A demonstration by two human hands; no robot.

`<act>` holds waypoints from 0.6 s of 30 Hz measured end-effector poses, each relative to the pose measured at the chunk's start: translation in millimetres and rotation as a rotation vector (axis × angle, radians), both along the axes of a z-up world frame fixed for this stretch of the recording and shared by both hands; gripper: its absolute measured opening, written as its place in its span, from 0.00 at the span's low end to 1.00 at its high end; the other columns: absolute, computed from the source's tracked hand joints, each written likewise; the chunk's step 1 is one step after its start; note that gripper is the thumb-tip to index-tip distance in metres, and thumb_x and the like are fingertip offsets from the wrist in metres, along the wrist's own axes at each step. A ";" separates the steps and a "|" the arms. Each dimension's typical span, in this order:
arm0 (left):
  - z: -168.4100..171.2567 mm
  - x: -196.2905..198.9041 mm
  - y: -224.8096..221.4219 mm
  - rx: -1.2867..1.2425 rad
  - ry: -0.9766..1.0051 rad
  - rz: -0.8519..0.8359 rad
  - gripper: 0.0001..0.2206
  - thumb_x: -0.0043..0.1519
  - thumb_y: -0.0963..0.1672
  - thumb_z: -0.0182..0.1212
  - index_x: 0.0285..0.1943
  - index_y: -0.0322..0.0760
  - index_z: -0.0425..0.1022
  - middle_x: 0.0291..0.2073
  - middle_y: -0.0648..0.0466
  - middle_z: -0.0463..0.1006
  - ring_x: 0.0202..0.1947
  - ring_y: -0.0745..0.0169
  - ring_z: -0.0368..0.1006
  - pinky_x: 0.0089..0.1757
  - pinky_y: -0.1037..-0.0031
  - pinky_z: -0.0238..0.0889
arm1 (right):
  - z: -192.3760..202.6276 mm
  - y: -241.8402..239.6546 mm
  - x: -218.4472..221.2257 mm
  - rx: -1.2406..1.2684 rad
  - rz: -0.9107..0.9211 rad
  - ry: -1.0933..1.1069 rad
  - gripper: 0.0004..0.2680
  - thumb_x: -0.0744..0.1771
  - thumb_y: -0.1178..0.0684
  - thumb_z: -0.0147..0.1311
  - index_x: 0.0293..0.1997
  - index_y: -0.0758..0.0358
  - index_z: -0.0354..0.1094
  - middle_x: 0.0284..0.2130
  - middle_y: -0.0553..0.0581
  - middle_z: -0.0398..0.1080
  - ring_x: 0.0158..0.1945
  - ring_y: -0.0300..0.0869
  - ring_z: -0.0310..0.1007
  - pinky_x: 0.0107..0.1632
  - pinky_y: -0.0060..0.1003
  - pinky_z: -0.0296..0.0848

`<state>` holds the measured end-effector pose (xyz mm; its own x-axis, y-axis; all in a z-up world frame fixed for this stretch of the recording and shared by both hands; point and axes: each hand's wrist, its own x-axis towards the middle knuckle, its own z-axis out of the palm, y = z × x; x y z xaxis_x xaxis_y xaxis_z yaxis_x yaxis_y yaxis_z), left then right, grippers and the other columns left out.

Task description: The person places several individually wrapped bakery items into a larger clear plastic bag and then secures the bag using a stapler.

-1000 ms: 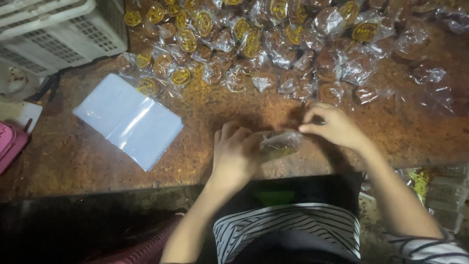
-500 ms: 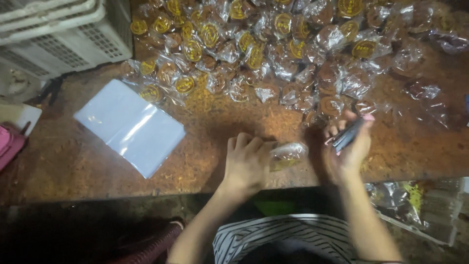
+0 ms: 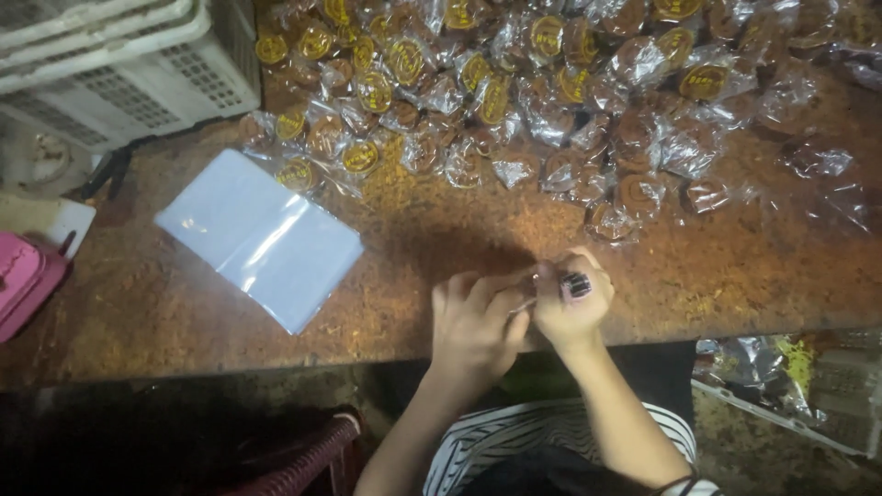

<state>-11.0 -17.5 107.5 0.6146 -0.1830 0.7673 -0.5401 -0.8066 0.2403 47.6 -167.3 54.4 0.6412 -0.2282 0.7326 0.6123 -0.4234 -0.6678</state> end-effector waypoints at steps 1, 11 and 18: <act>2.3 -6.6 4.9 -0.070 0.076 -0.008 0.02 0.54 0.43 0.65 0.34 0.45 0.79 0.34 0.57 0.75 0.40 0.48 0.71 0.38 0.63 0.57 | 0.7 0.5 0.6 0.033 0.021 0.028 0.12 0.63 0.56 0.63 0.17 0.60 0.62 0.10 0.56 0.61 0.17 0.53 0.69 0.30 0.43 0.71; 1.0 -17.9 -3.0 -0.163 0.099 0.020 0.08 0.66 0.44 0.50 0.38 0.39 0.75 0.37 0.52 0.76 0.39 0.49 0.68 0.40 0.61 0.55 | 5.4 19.1 -12.9 -0.025 0.124 0.135 0.04 0.64 0.57 0.49 0.28 0.62 0.67 0.24 0.54 0.73 0.26 0.44 0.75 0.33 0.35 0.71; -98.7 0.7 -21.5 -1.004 0.694 0.094 0.46 0.44 0.43 0.80 0.73 0.39 0.56 0.62 0.45 0.73 0.57 0.55 0.76 0.58 0.67 0.68 | 1.1 -17.7 24.1 0.448 0.109 0.124 0.14 0.73 0.49 0.25 0.36 0.55 0.60 0.30 0.48 0.66 0.31 0.36 0.69 0.37 0.25 0.71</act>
<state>-10.3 -39.1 8.8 0.9286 0.3683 0.0462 0.0006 -0.1259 0.9920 71.8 -184.9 55.5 0.7556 -0.4306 0.4935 0.5411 -0.0142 -0.8408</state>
